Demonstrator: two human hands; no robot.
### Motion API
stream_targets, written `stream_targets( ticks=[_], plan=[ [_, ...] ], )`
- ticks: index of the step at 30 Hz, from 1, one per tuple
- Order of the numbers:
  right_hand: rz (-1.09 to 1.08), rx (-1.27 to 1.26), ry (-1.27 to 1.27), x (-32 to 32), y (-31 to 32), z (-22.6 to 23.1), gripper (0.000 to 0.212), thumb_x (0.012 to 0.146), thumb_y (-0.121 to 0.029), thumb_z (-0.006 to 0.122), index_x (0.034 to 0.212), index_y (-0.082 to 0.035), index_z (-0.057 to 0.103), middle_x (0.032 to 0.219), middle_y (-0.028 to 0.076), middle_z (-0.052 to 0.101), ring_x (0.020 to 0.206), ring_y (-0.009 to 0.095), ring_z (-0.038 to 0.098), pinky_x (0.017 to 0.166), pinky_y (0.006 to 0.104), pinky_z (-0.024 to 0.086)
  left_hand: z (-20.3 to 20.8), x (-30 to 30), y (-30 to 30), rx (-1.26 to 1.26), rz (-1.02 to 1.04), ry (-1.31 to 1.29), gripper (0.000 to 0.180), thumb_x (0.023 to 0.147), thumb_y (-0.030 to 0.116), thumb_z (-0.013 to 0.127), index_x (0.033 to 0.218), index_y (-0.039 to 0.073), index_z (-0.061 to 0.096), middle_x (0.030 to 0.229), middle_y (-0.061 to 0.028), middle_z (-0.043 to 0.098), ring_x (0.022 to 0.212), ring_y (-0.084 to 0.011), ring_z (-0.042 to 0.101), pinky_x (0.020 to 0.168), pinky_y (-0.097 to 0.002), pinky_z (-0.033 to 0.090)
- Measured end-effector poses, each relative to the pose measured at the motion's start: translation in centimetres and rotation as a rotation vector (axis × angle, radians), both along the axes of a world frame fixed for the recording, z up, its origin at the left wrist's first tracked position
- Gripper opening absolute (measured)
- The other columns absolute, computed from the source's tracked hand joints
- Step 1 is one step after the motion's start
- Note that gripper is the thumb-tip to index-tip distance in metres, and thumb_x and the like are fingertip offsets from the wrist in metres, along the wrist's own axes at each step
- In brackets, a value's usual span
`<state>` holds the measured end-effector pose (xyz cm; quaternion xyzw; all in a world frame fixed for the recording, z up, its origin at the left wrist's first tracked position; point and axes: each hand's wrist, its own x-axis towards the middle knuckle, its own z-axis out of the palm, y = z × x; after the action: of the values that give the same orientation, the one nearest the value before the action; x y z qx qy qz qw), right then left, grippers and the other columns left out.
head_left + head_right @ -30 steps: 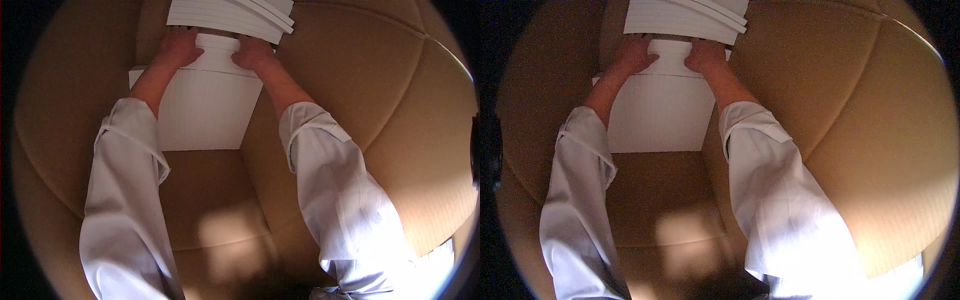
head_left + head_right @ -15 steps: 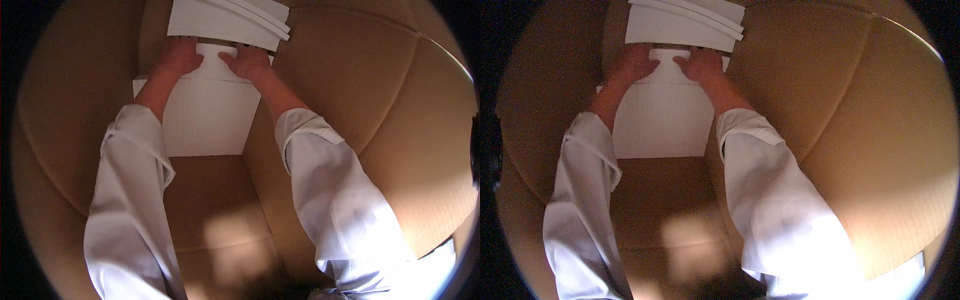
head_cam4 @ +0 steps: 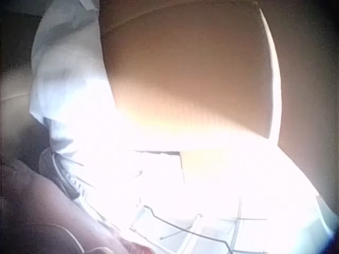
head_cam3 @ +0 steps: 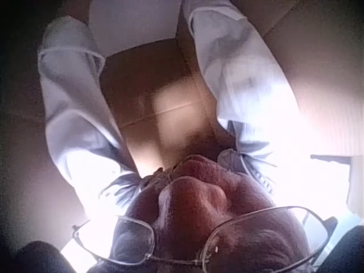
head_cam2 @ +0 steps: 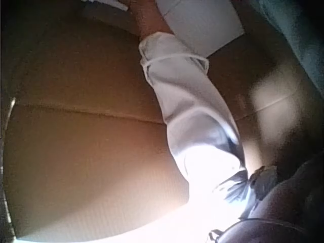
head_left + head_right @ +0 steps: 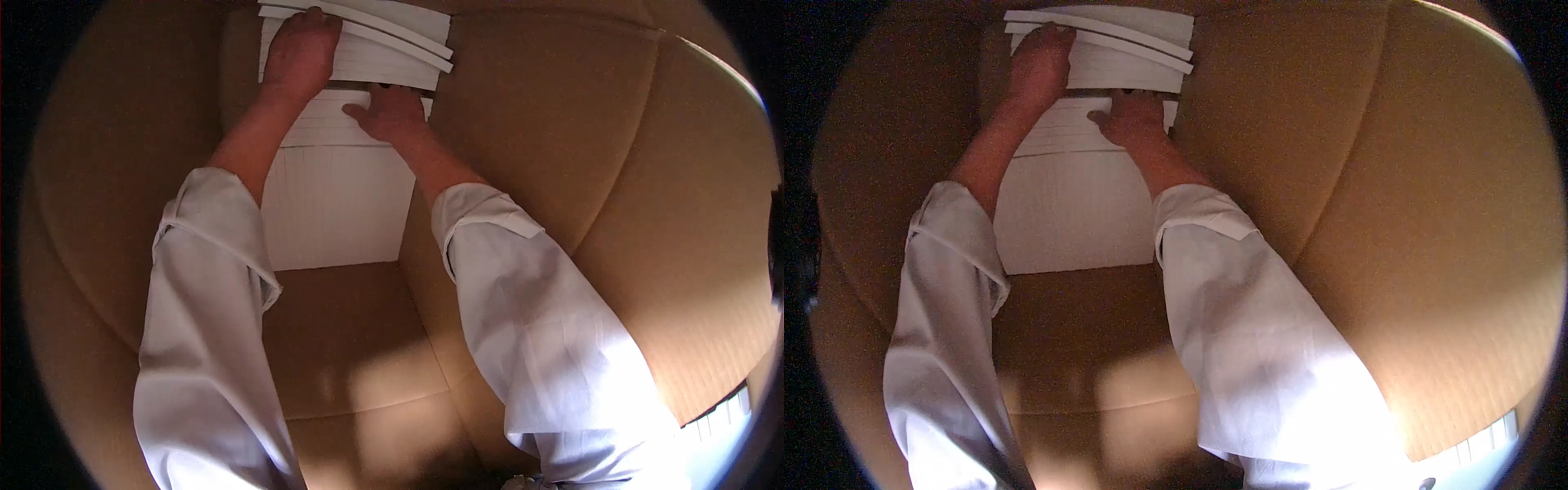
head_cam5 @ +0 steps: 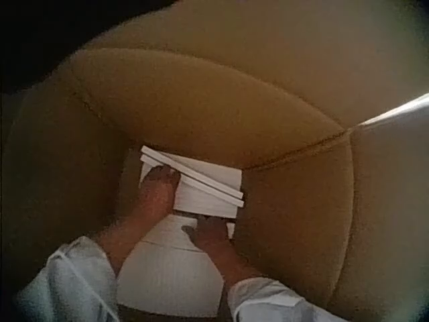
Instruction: Packing white plastic or foam slats into a large cardboard shipping box.
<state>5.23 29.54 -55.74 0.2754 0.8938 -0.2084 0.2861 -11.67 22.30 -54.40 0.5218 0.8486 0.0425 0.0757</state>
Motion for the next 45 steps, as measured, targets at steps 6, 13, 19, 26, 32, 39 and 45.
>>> stream_targets(
  ticks=[6,13,19,26,32,39,45],
  plan=[
    [-0.044,-0.121,-0.153,-0.5,0.2,0.1,0.078,0.09,-0.065,0.051,0.14,-0.005,0.05,0.143,0.021,0.049,0.136,0.037,0.041,0.113,0.0534,0.028,-0.4,0.0,-0.6,0.223,-0.051,0.127,0.04,0.08,0.003,0.06,0.12,0.003,0.063,0.115,-0.0186,0.062,0.109,-0.0367,0.06,0.093,-0.0473,0.05],
    [-0.031,-0.057,-0.185,-0.3,-0.2,-0.6,0.078,0.091,-0.065,0.049,0.142,-0.007,0.047,0.144,0.023,0.046,0.136,0.039,0.04,0.114,0.0521,0.03,0.6,-0.1,0.5,0.077,0.05,-0.06,0.019,0.086,0.009,0.055,0.098,-0.004,0.063,0.097,-0.0236,0.059,0.096,-0.0389,0.056,0.088,-0.0481,0.047],
    [-0.024,-0.041,-0.189,-0.6,-0.3,-0.1,0.077,0.092,-0.065,0.048,0.143,-0.007,0.046,0.143,0.022,0.047,0.136,0.038,0.041,0.114,0.0526,0.03,-1.1,-0.3,-0.6,0.194,0.024,0.047,0.016,0.085,0.009,0.054,0.088,-0.003,0.065,0.093,-0.0237,0.06,0.092,-0.0381,0.057,0.084,-0.0471,0.048],
    [-0.035,-0.058,-0.143,-0.4,-0.4,0.0,0.075,0.092,-0.064,0.049,0.143,-0.009,0.046,0.138,0.022,0.053,0.132,0.038,0.046,0.111,0.0539,0.032,-0.5,-1.4,-0.8,0.088,-0.007,0.096,0.017,0.087,0.005,0.054,0.095,-0.002,0.067,0.099,-0.0226,0.064,0.098,-0.0338,0.06,0.086,-0.0459,0.048],
    [-0.021,-0.033,-0.111,0.3,0.3,-0.7,0.076,0.091,-0.064,0.049,0.142,-0.009,0.047,0.142,0.022,0.049,0.134,0.038,0.044,0.112,0.0541,0.03,2.2,-2.4,-4.2,-0.155,-0.073,-0.144,0.035,0.088,0.001,0.055,0.122,0.003,0.059,0.109,-0.0206,0.064,0.102,-0.0377,0.063,0.09,-0.0471,0.051],
    [0.007,0.019,0.009,0.7,-0.5,-1.5,0.078,0.09,-0.064,0.052,0.145,-0.009,0.044,0.149,0.019,0.043,0.138,0.038,0.039,0.115,0.0555,0.025,3.0,-0.5,-10.6,-0.046,0.115,-0.212,0.033,0.081,-0.008,0.054,0.112,0.003,0.058,0.103,-0.0181,0.062,0.099,-0.0384,0.061,0.083,-0.0481,0.052],
    [0.046,0.127,0.057,0.9,-0.6,-1.6,0.08,0.09,-0.069,0.045,0.141,-0.007,0.05,0.135,0.019,0.056,0.124,0.035,0.053,0.105,0.0463,0.039,2.0,-0.2,-12.3,-0.12,0.062,-0.155,0.038,0.082,-0.006,0.054,0.117,0.006,0.059,0.101,-0.0168,0.063,0.097,-0.0361,0.062,0.081,-0.0468,0.053]
  ],
)
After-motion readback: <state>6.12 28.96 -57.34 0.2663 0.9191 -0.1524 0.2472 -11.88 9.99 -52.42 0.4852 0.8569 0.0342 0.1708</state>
